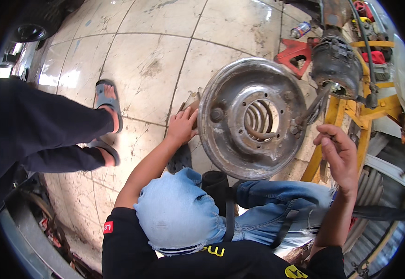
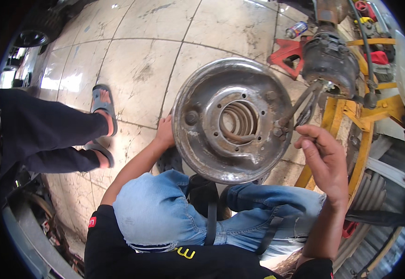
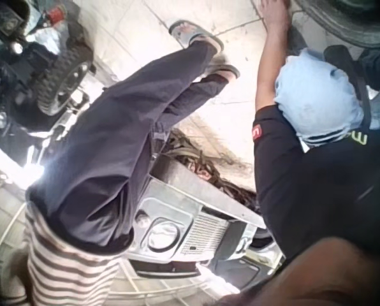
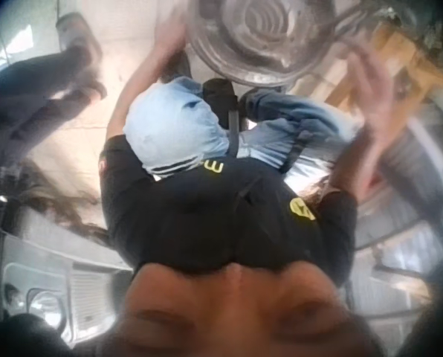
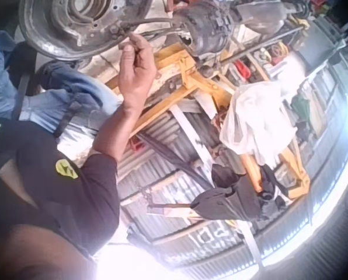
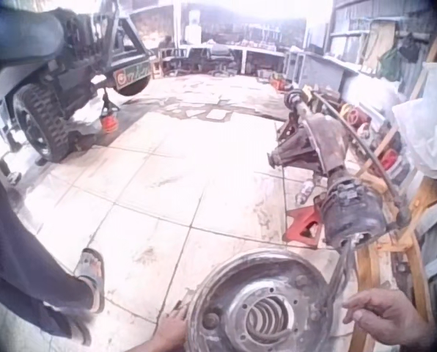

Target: The person sits on the floor and scrubs a brake shoe against a metal bowl to remove surface grime. They repeatedly rub the curved surface of the shoe, flip it over, and continue scrubbing different sections.

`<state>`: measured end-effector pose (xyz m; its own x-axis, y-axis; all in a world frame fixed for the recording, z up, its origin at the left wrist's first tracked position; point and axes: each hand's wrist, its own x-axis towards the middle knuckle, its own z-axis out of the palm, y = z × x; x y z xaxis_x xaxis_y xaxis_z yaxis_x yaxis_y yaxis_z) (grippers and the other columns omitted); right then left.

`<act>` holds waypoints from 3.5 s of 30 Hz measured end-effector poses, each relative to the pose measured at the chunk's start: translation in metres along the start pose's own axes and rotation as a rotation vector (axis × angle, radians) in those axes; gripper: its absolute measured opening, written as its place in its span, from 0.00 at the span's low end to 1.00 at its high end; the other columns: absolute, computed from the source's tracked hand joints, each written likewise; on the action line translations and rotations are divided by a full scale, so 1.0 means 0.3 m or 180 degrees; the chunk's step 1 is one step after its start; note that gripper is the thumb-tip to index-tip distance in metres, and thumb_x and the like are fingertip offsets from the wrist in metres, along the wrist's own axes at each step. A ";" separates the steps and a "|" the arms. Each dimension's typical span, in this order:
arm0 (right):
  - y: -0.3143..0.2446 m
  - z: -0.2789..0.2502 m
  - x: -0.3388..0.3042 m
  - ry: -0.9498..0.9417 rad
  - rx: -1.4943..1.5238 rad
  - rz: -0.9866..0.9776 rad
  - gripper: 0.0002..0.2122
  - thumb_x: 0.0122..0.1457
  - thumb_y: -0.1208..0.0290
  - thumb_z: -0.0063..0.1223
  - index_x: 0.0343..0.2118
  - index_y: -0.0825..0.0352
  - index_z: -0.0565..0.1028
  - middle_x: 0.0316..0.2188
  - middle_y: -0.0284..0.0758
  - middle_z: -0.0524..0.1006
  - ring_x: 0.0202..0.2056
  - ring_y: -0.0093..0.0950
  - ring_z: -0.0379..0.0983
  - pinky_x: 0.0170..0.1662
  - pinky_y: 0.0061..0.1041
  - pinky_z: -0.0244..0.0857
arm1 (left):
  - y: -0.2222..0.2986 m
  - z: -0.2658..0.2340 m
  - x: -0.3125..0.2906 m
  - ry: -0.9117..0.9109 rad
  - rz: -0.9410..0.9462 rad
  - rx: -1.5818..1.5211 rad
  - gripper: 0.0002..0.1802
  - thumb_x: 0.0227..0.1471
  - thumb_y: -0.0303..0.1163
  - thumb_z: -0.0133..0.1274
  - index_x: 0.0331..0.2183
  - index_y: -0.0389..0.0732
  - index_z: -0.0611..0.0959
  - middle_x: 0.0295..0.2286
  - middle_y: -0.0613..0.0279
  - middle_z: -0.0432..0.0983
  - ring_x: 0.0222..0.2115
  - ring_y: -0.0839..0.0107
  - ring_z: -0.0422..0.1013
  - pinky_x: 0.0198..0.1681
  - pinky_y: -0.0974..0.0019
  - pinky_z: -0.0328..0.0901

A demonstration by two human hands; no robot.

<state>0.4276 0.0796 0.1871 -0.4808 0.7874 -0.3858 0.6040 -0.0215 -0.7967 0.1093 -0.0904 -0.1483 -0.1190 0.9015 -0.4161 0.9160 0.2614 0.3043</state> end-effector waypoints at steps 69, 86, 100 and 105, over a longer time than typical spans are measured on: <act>0.329 0.242 -0.100 -0.0086 -0.3087 -0.2003 0.23 0.63 0.66 0.46 0.61 0.63 0.65 0.63 0.46 0.61 0.65 0.44 0.55 0.66 0.44 0.50 | 0.352 -0.750 -0.038 0.0584 0.0033 -0.0894 0.33 0.62 0.41 0.44 0.60 0.32 0.57 0.44 0.29 0.73 0.47 0.37 0.70 0.52 0.50 0.63; 0.314 0.209 -0.054 -0.0222 -0.3335 -0.1808 0.36 0.64 0.42 0.39 0.64 0.70 0.59 0.66 0.48 0.56 0.67 0.43 0.49 0.68 0.40 0.45 | 0.327 -0.766 -0.061 -0.0095 -0.0916 -0.1791 0.26 0.63 0.40 0.41 0.54 0.30 0.61 0.40 0.40 0.74 0.33 0.56 0.79 0.24 0.57 0.75; 0.277 0.163 -0.011 -0.0353 -0.3317 -0.1714 0.31 0.62 0.49 0.48 0.63 0.64 0.62 0.66 0.43 0.58 0.67 0.43 0.50 0.65 0.44 0.50 | 0.297 -0.803 -0.055 -0.0303 -0.1014 -0.1817 0.28 0.61 0.43 0.40 0.53 0.30 0.63 0.39 0.44 0.74 0.31 0.61 0.78 0.27 0.57 0.76; 0.298 0.202 -0.031 0.0028 -0.3116 -0.1700 0.29 0.64 0.48 0.43 0.63 0.62 0.63 0.66 0.42 0.56 0.67 0.45 0.49 0.65 0.44 0.50 | 0.299 -0.759 -0.035 0.0156 -0.0786 -0.2457 0.32 0.60 0.46 0.47 0.52 0.27 0.67 0.42 0.41 0.75 0.39 0.58 0.75 0.38 0.57 0.70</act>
<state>0.4476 0.0330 0.0912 -0.8263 0.5548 -0.0967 0.5632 0.8131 -0.1473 0.1056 0.0021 0.0784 -0.3161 0.7961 -0.5160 0.3407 0.6029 0.7214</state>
